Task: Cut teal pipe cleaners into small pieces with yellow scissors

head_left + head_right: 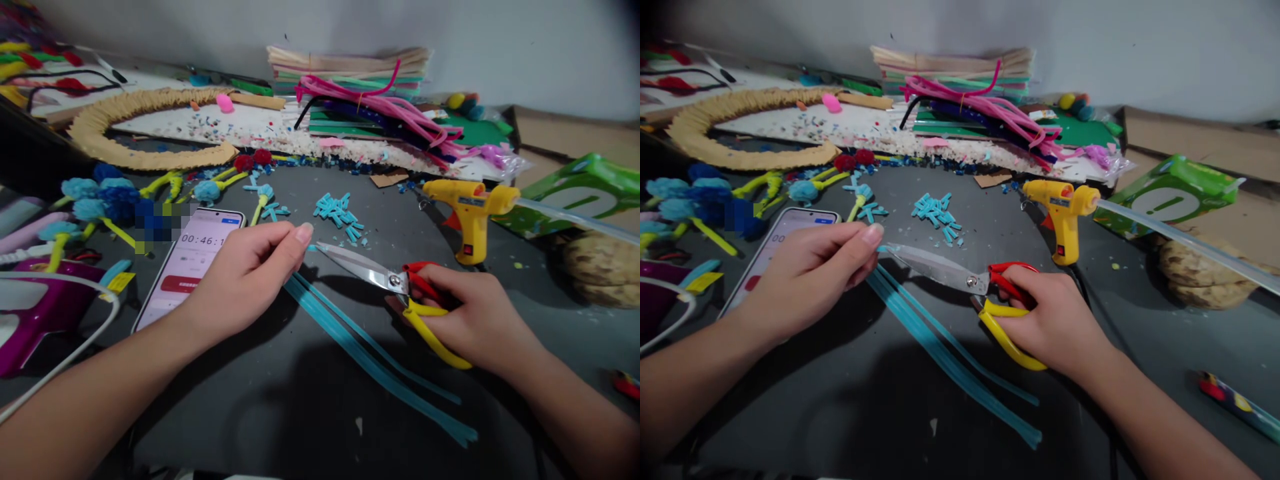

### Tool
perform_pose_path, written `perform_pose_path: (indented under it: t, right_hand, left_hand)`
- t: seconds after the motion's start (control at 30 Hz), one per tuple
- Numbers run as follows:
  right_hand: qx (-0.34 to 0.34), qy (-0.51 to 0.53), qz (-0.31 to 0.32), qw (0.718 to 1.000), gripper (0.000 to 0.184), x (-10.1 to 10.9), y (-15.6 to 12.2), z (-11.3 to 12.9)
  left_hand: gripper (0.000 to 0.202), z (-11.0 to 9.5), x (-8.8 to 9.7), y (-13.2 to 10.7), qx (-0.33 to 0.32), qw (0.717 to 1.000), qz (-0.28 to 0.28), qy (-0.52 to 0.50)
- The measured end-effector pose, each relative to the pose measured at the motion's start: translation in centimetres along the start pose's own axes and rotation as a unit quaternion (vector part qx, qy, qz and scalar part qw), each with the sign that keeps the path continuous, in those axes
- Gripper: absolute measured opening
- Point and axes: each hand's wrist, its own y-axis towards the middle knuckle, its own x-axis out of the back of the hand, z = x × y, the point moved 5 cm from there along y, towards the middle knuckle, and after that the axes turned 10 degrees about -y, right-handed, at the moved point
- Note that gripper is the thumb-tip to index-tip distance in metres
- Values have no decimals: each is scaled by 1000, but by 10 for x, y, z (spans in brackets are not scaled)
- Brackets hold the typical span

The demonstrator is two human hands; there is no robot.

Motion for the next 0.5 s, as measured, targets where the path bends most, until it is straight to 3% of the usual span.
perform_pose_path:
  t: [0.37, 0.5]
  right_hand:
    - [10, 8, 1, 1000, 15, -2, 0, -3]
    - [-1, 10, -2, 1000, 22, -2, 0, -3]
  left_hand:
    - [44, 0, 0, 0, -15, 1000, 3, 9]
    - [44, 0, 0, 0, -15, 1000, 2, 12]
